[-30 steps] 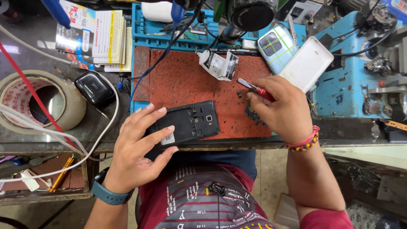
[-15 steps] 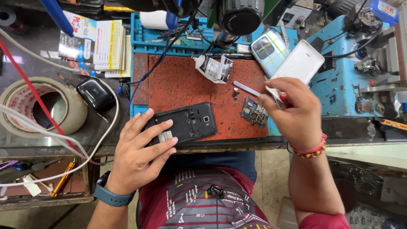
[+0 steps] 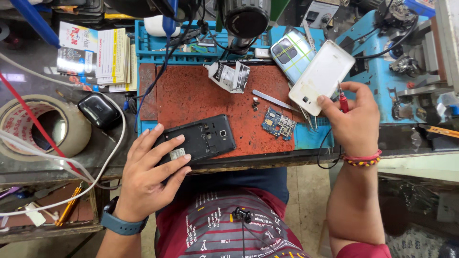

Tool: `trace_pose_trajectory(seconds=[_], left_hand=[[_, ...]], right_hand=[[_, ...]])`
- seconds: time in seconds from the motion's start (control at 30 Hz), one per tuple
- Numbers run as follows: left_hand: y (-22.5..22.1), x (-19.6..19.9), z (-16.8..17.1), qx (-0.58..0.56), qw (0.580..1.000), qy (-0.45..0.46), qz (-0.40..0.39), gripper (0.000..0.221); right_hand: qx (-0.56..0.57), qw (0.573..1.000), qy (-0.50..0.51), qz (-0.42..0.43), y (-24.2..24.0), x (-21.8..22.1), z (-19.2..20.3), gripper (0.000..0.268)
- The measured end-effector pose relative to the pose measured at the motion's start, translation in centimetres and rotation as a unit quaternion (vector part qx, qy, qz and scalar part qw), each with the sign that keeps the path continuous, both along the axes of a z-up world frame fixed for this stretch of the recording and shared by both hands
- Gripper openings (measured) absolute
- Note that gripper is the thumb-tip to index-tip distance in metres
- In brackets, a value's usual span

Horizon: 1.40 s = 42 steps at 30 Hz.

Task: The person disassembles a mobile phone by removing the back cover and circuit board, uses a screwdriver to work on the internal frame, and then reattaches the circuit board and back cover.

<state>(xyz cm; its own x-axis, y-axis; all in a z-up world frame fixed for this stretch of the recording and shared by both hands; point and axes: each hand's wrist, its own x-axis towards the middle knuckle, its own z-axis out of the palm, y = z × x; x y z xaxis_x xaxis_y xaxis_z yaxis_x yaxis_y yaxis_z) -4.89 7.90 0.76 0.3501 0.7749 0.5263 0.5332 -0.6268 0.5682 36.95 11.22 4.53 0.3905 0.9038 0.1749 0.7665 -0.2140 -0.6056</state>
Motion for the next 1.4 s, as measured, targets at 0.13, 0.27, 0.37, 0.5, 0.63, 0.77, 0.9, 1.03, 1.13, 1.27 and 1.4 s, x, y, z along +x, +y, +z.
trace_pose_trajectory(seconds=[0.13, 0.27, 0.37, 0.5, 0.63, 0.77, 0.9, 1.03, 1.13, 1.27, 1.4], left_hand=[[-0.2, -0.2, 0.5, -0.017, 1.0, -0.001, 0.001, 0.037], [-1.1, -0.4, 1.4, -0.01, 0.998, -0.057, 0.01, 0.045], [-1.8, -0.3, 1.9, -0.022, 0.996, -0.091, 0.007, 0.042], [-2.3, -0.2, 2.4, -0.047, 0.991, -0.126, -0.019, 0.047], [-2.3, -0.6, 2.4, -0.045, 0.99, -0.136, 0.002, 0.06], [-2.7, -1.2, 1.8, -0.073, 0.988, -0.121, 0.057, 0.08], [-2.7, -1.9, 0.7, -0.053, 0.994, -0.056, 0.075, 0.089], [-2.4, -2.1, -0.2, -0.047, 0.995, -0.051, 0.067, 0.093], [-2.0, -2.2, -0.5, -0.074, 0.994, -0.068, 0.041, 0.089], [-1.1, -2.3, -0.4, -0.041, 0.999, -0.01, 0.022, 0.067], [-0.7, -2.5, -0.2, -0.035, 0.999, 0.021, 0.014, 0.057]], right_hand=[[0.071, 0.984, 0.159, 0.041, -0.7, 1.0, 0.1, 0.048], [0.196, 0.947, 0.247, 0.053, -2.1, -0.7, 2.1, 0.051], [0.232, 0.962, 0.134, 0.058, -3.7, -3.0, 3.8, 0.048], [0.244, 0.953, -0.087, 0.156, -5.0, -6.5, 3.8, 0.024], [0.315, 0.89, -0.107, 0.312, -3.7, -10.6, 3.2, 0.027], [0.325, 0.858, -0.19, 0.349, -1.9, -13.2, 3.2, 0.029], [0.296, 0.84, -0.218, 0.399, -1.4, -15.3, 2.8, 0.027], [0.216, 0.789, -0.191, 0.543, -1.5, -15.7, 2.7, 0.033], [0.151, 0.785, -0.178, 0.574, -1.8, -16.2, 1.9, 0.031], [0.112, 0.79, -0.19, 0.571, -1.7, -16.0, 1.6, 0.035], [0.142, 0.81, -0.174, 0.541, -1.5, -15.8, 1.5, 0.034]])
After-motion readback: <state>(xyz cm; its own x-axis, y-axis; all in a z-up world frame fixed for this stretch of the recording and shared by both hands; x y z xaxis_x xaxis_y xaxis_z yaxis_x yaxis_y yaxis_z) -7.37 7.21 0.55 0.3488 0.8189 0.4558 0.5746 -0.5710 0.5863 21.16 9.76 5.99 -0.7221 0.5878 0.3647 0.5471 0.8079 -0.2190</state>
